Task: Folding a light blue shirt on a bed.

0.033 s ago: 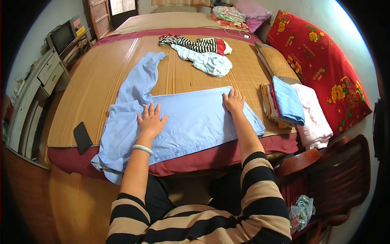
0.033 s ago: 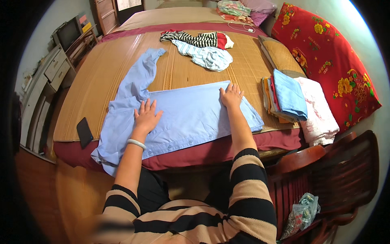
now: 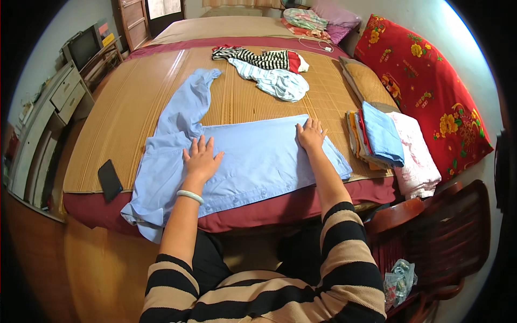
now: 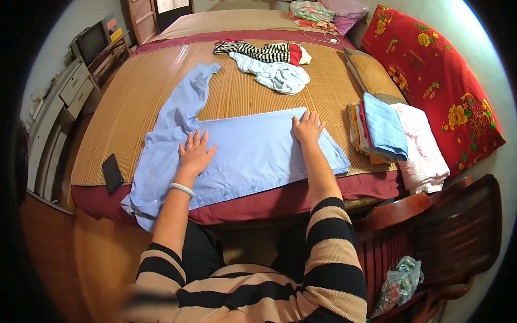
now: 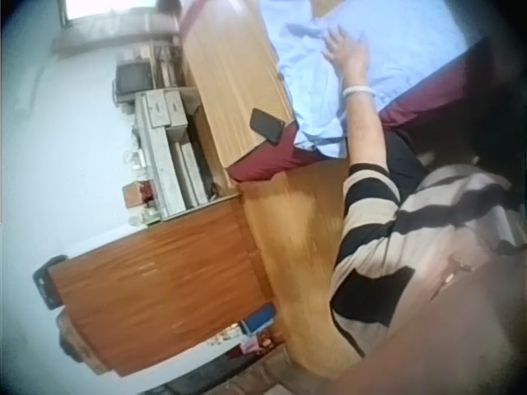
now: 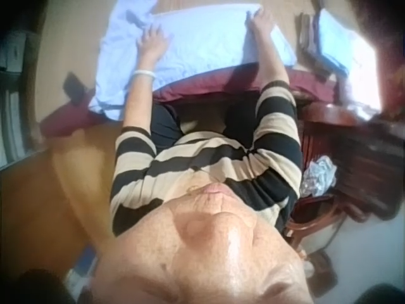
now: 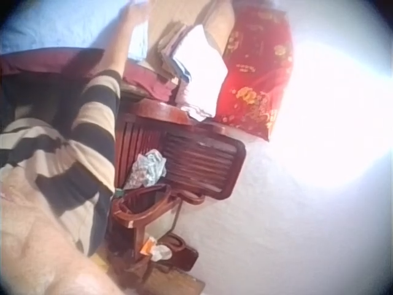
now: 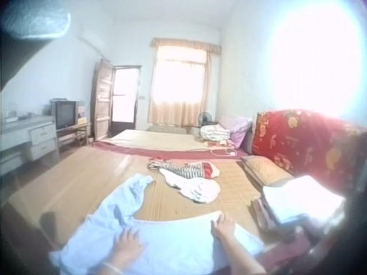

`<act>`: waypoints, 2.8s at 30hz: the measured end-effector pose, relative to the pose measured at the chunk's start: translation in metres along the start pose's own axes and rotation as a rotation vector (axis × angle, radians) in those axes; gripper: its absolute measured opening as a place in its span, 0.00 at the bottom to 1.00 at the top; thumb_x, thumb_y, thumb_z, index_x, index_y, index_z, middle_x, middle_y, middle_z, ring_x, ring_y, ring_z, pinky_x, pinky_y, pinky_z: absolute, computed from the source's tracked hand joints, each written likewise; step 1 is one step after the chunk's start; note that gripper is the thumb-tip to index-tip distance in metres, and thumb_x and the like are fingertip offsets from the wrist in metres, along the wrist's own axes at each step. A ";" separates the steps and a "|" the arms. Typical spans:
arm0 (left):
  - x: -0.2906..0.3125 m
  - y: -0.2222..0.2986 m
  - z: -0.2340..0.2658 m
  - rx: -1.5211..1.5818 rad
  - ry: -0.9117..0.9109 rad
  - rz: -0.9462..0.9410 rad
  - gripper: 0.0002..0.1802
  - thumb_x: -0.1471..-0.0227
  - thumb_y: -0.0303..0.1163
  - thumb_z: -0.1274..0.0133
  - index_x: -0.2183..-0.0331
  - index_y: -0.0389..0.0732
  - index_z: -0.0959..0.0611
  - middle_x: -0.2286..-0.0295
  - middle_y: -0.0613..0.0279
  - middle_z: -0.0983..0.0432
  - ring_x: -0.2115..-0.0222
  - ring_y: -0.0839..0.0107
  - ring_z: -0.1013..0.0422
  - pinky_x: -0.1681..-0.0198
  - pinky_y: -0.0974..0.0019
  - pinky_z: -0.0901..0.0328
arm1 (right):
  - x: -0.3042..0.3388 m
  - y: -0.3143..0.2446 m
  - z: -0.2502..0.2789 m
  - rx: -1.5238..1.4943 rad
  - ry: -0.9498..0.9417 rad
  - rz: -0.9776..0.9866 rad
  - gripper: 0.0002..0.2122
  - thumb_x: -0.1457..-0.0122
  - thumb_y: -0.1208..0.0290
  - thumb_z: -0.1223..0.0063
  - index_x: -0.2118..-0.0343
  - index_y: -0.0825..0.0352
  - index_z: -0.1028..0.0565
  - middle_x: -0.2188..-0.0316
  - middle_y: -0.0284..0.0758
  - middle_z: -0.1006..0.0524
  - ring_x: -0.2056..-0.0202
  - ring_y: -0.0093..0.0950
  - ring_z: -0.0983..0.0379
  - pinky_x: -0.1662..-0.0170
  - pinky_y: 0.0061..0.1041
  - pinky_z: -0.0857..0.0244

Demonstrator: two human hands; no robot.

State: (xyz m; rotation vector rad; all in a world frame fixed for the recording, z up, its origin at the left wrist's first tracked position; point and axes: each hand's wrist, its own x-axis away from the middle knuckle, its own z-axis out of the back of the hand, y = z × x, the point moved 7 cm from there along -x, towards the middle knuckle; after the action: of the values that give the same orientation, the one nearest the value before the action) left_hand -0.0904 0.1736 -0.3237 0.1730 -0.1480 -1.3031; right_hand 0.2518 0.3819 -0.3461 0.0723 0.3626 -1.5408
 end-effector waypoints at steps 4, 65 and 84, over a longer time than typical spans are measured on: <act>-0.002 -0.001 0.002 -0.006 0.012 -0.003 0.38 0.41 0.57 0.62 0.35 0.49 0.43 0.34 0.56 0.57 0.33 0.57 0.64 0.35 0.38 0.67 | 0.030 -0.054 0.010 -0.057 -0.001 0.174 0.33 0.39 0.47 0.58 0.37 0.67 0.41 0.35 0.47 0.44 0.33 0.42 0.53 0.36 0.60 0.63; -0.006 -0.023 0.001 -0.027 0.046 0.081 0.40 0.42 0.60 0.61 0.36 0.51 0.43 0.35 0.52 0.55 0.34 0.51 0.61 0.36 0.36 0.67 | 0.119 -0.030 0.034 -0.078 -0.180 0.349 0.32 0.37 0.44 0.66 0.37 0.61 0.41 0.34 0.45 0.45 0.33 0.39 0.54 0.33 0.45 0.62; 0.008 0.016 0.008 -0.086 0.042 0.046 0.40 0.43 0.60 0.59 0.36 0.48 0.41 0.35 0.51 0.55 0.33 0.53 0.62 0.36 0.36 0.66 | 0.109 0.004 0.060 -0.058 0.001 0.153 0.31 0.38 0.45 0.61 0.39 0.63 0.36 0.36 0.45 0.42 0.33 0.39 0.51 0.35 0.59 0.67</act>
State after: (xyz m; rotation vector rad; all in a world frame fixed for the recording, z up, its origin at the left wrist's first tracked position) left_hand -0.0748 0.1695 -0.3126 0.1229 -0.0600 -1.2569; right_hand 0.2654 0.2613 -0.3204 0.0540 0.3938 -1.3786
